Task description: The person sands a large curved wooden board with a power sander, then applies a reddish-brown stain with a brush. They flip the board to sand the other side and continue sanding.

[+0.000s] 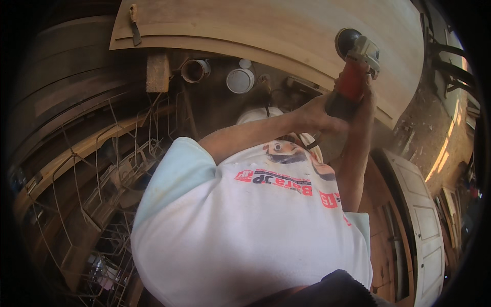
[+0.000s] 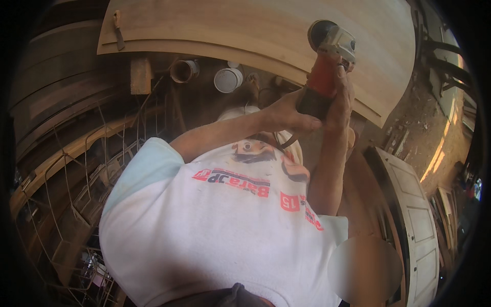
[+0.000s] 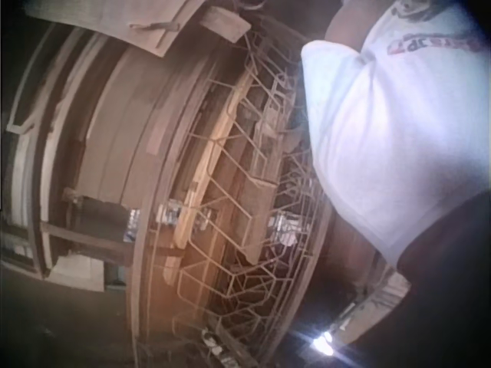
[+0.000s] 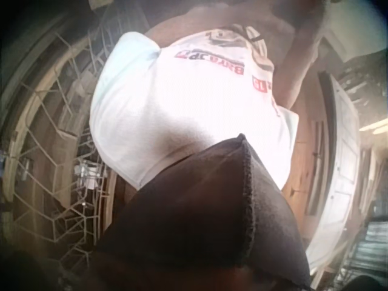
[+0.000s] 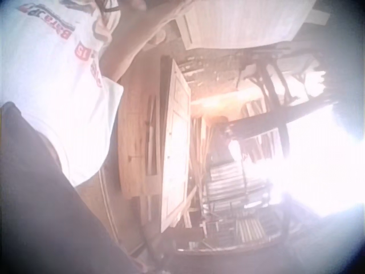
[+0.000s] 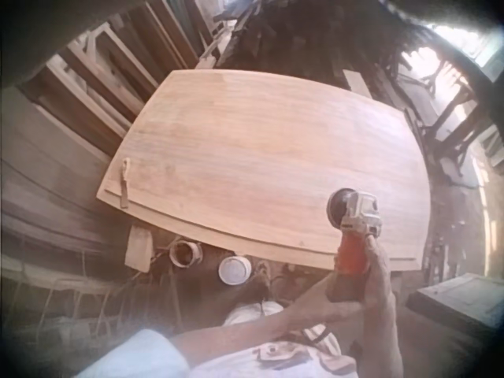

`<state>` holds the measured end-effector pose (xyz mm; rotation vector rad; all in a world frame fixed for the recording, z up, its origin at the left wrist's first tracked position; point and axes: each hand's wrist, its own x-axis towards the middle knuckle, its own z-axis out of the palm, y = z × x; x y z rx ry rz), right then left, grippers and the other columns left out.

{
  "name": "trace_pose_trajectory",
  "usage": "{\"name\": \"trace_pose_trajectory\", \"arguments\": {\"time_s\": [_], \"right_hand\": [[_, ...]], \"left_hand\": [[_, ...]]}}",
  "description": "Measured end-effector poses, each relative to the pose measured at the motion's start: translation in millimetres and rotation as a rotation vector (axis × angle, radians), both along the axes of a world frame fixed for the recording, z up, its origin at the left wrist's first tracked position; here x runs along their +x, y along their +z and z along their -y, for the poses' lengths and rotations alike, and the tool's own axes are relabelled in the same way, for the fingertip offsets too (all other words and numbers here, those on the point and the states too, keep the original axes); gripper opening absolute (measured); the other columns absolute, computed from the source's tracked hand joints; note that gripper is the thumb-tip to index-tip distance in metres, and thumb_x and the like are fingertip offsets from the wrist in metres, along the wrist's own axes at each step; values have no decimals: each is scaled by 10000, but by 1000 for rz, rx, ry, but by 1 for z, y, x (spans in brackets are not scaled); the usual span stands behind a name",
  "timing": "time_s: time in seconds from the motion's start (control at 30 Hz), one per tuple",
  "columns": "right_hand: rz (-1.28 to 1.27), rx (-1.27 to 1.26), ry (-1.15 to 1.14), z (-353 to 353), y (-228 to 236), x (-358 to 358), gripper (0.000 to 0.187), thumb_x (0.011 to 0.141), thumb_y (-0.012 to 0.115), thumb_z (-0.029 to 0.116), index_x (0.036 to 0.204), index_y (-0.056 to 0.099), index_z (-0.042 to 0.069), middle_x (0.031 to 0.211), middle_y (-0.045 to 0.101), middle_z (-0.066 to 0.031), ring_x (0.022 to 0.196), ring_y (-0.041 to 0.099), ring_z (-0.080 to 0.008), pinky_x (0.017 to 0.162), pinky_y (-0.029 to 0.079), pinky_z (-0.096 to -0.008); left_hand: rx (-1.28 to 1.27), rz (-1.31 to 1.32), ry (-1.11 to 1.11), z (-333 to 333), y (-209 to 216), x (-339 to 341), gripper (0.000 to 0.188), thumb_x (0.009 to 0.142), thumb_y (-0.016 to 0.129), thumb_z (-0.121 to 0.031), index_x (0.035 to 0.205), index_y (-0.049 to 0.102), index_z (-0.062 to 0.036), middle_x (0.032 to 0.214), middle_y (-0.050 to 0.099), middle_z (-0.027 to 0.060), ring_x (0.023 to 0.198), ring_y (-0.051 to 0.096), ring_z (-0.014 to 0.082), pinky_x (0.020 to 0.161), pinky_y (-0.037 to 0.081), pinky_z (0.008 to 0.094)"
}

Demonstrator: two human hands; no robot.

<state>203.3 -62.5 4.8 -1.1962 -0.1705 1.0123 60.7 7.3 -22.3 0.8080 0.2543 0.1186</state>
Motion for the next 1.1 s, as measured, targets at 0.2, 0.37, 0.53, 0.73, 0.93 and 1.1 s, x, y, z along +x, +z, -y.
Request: {"name": "trace_pose_trajectory", "arguments": {"time_s": [0.2, 0.37, 0.53, 0.73, 0.93, 1.1], "right_hand": [[103, -94, -11, 19, -1, -5, 498, 1094, 489, 408, 1317, 565, -30, 1110, 660, -119, 946, 659, -190, 854, 545, -332], [209, -174, -25, 32, -5, 2, 540, 1095, 476, 442, 1346, 574, -26, 1148, 657, -117, 950, 653, -182, 865, 540, -329], [114, -232, -79, 46, -7, 5, 553, 1068, 526, 458, 1341, 587, -20, 1133, 654, -103, 938, 650, -167, 858, 526, -315], [299, -281, 130, 60, 0, 5, 513, 940, 742, 421, 1223, 618, 11, 1024, 657, -48, 888, 624, -119, 799, 499, -273], [263, -284, 123, 60, -2, 4, 472, 898, 788, 356, 1177, 622, 13, 985, 657, -41, 876, 624, -116, 797, 497, -275], [307, -170, 85, 53, -3, -11, 471, 902, 776, 326, 1200, 617, -2, 1015, 655, -59, 889, 634, -137, 810, 506, -287]], "left_hand": [[31, -46, -126, 14, -6, 0, 741, 807, 843, -225, 1412, 465, -24, 1199, 626, 50, 1049, 618, 130, 900, 529, 313], [173, -65, -93, 33, -11, 8, 691, 789, 829, -205, 1362, 485, -30, 1102, 635, 31, 963, 619, 108, 810, 537, 294], [76, -133, -141, 44, 4, 13, 589, 788, 810, -177, 1285, 526, -38, 1027, 639, 19, 873, 616, 92, 735, 525, 280], [126, -131, -113, 57, -4, 11, 558, 801, 805, -172, 1273, 539, -36, 1020, 647, 16, 879, 618, 87, 699, 518, 253], [176, -136, -73, 64, 2, 6, 556, 819, 798, -183, 1289, 538, -39, 1046, 655, 18, 912, 627, 96, 752, 536, 283], [213, -106, -62, 58, 5, -8, 602, 846, 792, -220, 1353, 512, -53, 1108, 660, 35, 1027, 626, 115, 851, 541, 305]]}}
